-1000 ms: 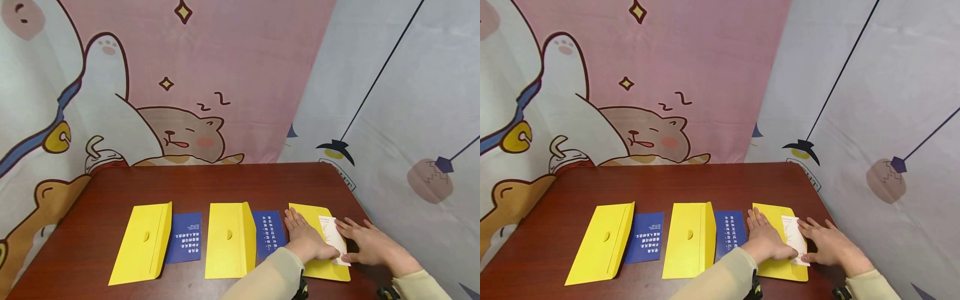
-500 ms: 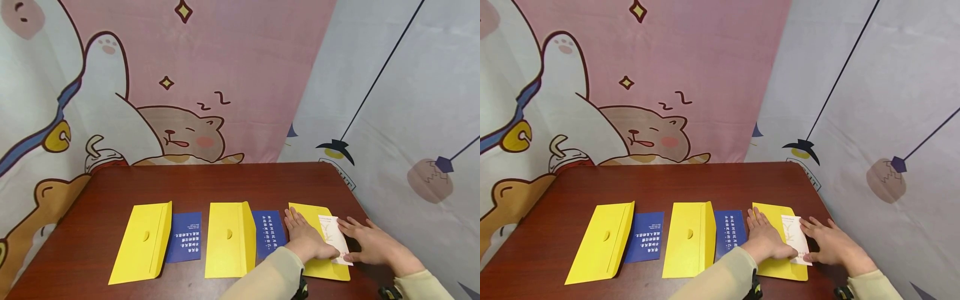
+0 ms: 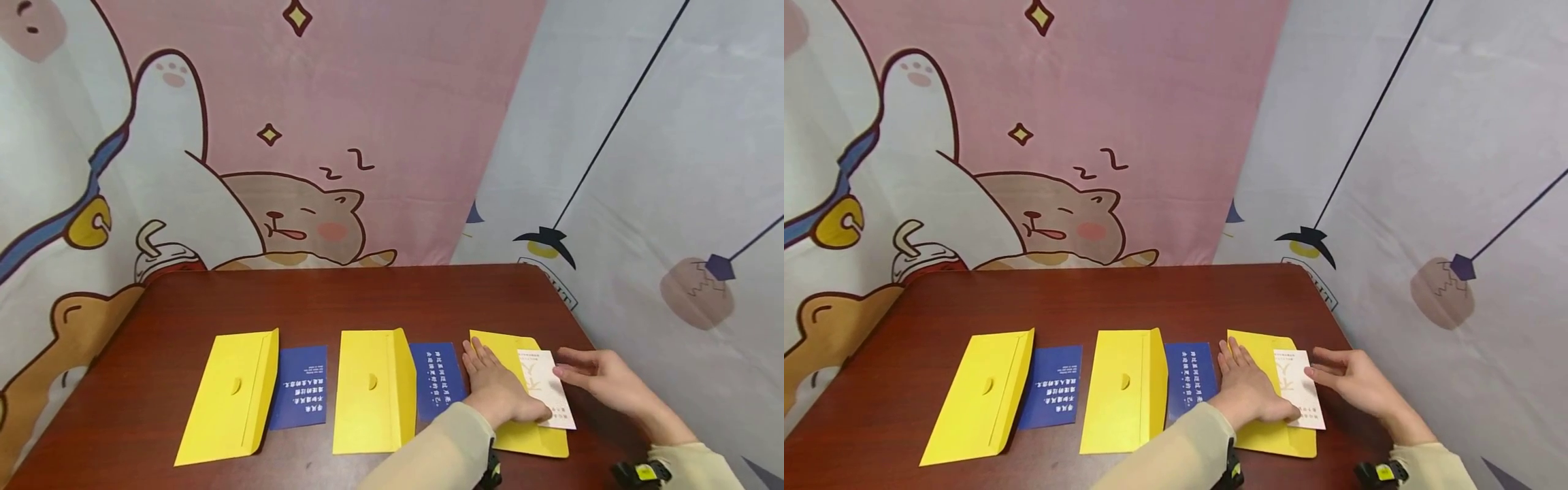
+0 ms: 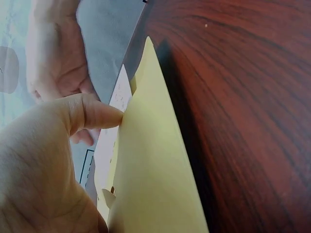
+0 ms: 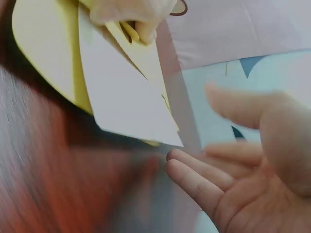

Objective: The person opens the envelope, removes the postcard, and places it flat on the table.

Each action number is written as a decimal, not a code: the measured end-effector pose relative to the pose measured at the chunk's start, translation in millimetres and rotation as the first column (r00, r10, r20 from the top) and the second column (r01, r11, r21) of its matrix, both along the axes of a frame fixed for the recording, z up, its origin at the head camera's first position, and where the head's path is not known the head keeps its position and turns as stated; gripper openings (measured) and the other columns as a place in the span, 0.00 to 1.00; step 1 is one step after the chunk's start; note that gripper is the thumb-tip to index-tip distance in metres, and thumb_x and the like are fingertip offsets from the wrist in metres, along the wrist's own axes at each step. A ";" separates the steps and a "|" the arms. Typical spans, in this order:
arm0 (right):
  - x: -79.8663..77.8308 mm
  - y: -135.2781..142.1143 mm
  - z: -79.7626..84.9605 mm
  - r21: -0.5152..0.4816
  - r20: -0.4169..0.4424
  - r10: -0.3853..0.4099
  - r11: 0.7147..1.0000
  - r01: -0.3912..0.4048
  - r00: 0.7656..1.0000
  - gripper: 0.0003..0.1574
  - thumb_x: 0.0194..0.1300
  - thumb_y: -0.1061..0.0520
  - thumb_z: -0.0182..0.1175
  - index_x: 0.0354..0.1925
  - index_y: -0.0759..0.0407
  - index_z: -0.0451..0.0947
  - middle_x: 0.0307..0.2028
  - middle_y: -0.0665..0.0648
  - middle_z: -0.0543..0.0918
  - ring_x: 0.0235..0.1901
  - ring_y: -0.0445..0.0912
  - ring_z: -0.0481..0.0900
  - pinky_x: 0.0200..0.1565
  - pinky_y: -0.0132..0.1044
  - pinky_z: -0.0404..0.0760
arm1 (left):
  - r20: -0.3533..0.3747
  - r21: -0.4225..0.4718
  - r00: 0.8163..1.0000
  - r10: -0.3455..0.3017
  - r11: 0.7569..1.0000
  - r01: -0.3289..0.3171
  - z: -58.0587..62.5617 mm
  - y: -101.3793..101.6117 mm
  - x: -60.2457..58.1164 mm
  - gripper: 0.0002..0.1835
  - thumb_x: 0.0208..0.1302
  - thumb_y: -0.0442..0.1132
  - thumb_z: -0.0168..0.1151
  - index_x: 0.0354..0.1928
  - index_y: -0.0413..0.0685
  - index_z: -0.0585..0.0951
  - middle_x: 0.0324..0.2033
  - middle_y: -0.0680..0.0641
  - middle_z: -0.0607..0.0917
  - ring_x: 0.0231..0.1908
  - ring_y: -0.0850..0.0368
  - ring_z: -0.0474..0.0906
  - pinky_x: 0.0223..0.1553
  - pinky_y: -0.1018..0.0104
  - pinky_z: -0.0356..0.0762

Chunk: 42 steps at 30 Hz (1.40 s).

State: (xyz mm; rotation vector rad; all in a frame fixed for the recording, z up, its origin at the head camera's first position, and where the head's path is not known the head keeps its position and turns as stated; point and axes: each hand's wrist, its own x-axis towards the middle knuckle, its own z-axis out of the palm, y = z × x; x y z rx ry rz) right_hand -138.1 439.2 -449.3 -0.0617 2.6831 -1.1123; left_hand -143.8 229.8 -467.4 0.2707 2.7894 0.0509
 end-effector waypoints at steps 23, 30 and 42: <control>-11.3 12.8 -33.9 -0.528 0.338 -0.046 0.818 0.230 0.940 0.26 0.76 0.66 0.61 0.60 0.90 0.70 0.45 0.60 0.90 0.43 0.47 0.90 0.46 0.44 0.88 | 0.013 -0.014 1.000 0.002 1.000 -0.002 -4.9 0.5 -3.0 0.75 0.37 0.94 0.53 0.85 0.57 0.55 0.84 0.46 0.48 0.82 0.43 0.36 0.79 0.47 0.42; -10.7 18.5 -29.5 -0.506 0.345 -0.065 0.828 0.243 0.936 0.25 0.76 0.67 0.61 0.59 0.89 0.72 0.45 0.60 0.90 0.43 0.46 0.90 0.46 0.44 0.88 | 0.018 0.005 1.000 0.010 1.000 -0.010 -1.7 0.8 -2.0 0.75 0.37 0.93 0.54 0.85 0.57 0.56 0.84 0.46 0.48 0.82 0.43 0.37 0.79 0.47 0.43; -8.7 30.7 -21.6 -0.458 0.325 -0.079 0.859 0.230 0.942 0.27 0.75 0.68 0.60 0.59 0.93 0.67 0.44 0.60 0.89 0.42 0.46 0.89 0.46 0.44 0.88 | 0.012 0.019 1.000 0.025 1.000 -0.025 -2.5 1.2 -1.8 0.77 0.36 0.93 0.56 0.85 0.54 0.54 0.84 0.44 0.48 0.82 0.42 0.38 0.79 0.47 0.42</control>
